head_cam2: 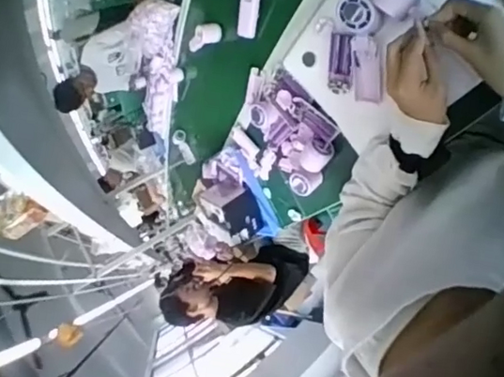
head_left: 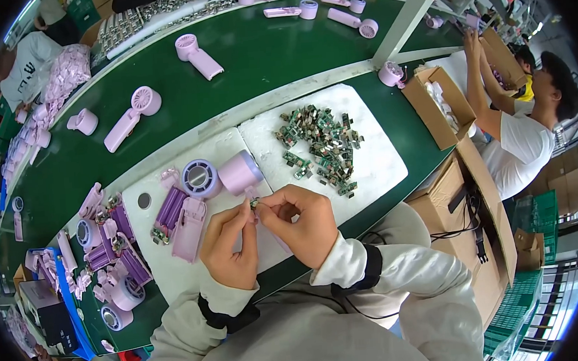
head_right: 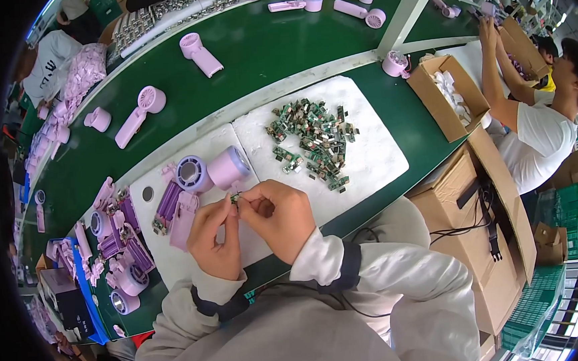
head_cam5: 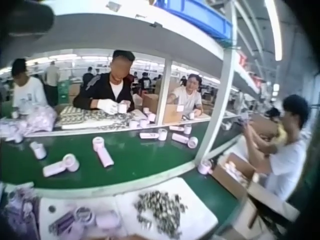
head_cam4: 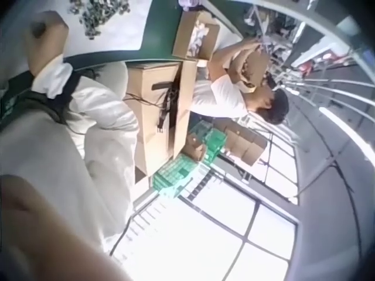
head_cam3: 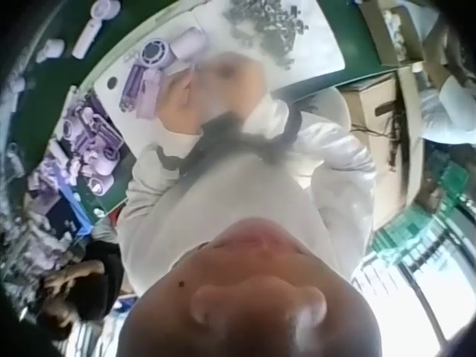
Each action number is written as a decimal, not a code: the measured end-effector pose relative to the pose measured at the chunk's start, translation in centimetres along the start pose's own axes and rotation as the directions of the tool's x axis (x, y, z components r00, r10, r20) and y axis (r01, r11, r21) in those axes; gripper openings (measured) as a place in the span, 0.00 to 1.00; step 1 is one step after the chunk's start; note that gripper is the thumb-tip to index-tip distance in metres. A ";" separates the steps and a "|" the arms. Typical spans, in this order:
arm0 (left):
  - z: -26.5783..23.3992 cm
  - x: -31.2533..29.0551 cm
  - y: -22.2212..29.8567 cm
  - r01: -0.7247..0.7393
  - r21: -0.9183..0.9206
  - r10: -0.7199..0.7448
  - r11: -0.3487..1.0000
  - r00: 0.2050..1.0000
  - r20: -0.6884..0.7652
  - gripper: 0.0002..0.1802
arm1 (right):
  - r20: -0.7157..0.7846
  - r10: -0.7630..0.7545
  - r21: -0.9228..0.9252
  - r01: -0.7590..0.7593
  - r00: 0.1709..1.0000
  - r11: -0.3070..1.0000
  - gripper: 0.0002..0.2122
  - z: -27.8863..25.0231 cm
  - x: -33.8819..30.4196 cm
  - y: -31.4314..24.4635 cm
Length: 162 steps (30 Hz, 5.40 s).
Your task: Assembling small electronic components and PCBs into handheld fan housings.
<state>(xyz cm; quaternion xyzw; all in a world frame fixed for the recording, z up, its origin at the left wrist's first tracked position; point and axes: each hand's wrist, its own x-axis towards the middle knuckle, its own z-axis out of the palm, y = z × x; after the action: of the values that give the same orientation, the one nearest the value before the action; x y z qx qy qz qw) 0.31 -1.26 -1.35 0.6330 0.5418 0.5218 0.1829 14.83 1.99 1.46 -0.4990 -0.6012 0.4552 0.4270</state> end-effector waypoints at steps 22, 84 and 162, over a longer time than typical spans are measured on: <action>-0.2 -1.3 0.6 0.092 -0.301 -0.137 0.949 0.982 -0.129 0.21 | 0.387 0.001 -0.099 0.040 0.922 0.994 0.07 -3.6 3.0 0.2; 6.2 9.6 -4.5 0.162 -0.037 -0.138 0.986 0.923 0.360 0.16 | -0.263 0.098 -0.905 -0.210 0.960 -0.369 0.15 -28.8 50.9 10.4; -1.0 0.2 -1.7 0.446 -0.590 -0.400 0.672 0.890 0.218 0.16 | 0.483 -0.049 -0.257 0.195 0.874 0.947 0.09 -2.5 3.8 1.6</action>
<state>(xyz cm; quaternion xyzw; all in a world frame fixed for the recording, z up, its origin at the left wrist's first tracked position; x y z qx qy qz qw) -1.46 -0.80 -2.19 0.4106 0.4621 0.5921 0.5170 17.03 6.21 0.71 -0.3925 -0.7788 0.4388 0.2164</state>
